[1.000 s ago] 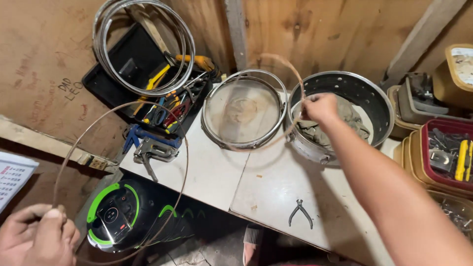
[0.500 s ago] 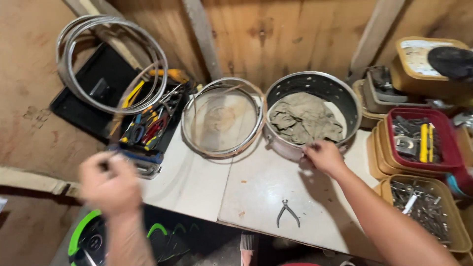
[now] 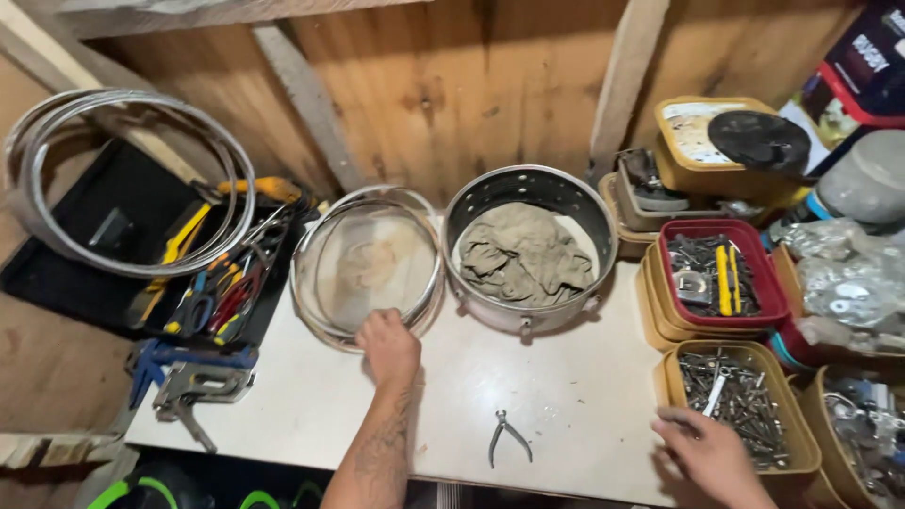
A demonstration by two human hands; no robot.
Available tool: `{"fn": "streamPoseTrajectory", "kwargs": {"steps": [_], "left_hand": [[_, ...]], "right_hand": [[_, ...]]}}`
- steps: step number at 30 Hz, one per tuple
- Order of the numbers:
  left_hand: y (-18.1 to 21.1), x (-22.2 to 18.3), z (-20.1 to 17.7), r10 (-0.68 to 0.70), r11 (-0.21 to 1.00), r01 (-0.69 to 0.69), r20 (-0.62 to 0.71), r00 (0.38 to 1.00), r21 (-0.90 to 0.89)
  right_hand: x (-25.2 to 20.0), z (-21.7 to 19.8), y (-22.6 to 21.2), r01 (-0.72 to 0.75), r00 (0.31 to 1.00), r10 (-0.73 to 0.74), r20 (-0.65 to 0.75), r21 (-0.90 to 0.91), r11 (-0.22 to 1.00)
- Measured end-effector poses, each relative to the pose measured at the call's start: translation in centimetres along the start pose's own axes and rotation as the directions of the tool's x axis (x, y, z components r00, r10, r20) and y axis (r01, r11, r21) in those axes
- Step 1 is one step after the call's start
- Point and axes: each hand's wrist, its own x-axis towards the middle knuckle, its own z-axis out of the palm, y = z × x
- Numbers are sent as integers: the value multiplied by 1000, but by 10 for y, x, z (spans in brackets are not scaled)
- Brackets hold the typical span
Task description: Cleaning and inspecting drum components at a repair bench.
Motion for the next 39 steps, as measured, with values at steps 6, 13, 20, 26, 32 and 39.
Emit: {"fn": "streamPoseTrajectory", "kwargs": {"steps": [6, 13, 20, 26, 32, 39], "left_hand": [[118, 71, 4, 222, 837, -163, 52, 974, -522], [246, 108, 62, 330, 910, 42, 783, 528, -413], [281, 82, 124, 414, 895, -4, 828, 379, -445], [269, 131, -22, 303, 471, 585, 744, 596, -660], [266, 174, -136, 391, 167, 362, 398, 830, -917], [261, 138, -266, 481, 54, 284, 274, 833, -957]], "right_hand": [[-20, -19, 20, -154, 980, 194, -32, 493, 857], [-9, -10, 63, -98, 984, 162, -76, 529, 843], [-25, -23, 80, -149, 944, 262, -199, 451, 880], [-21, -41, 56, -123, 986, 147, -73, 258, 958], [3, -11, -18, 231, 973, -185, -139, 555, 799], [-49, -52, -169, 52, 901, -433, 14, 989, 141]]}}
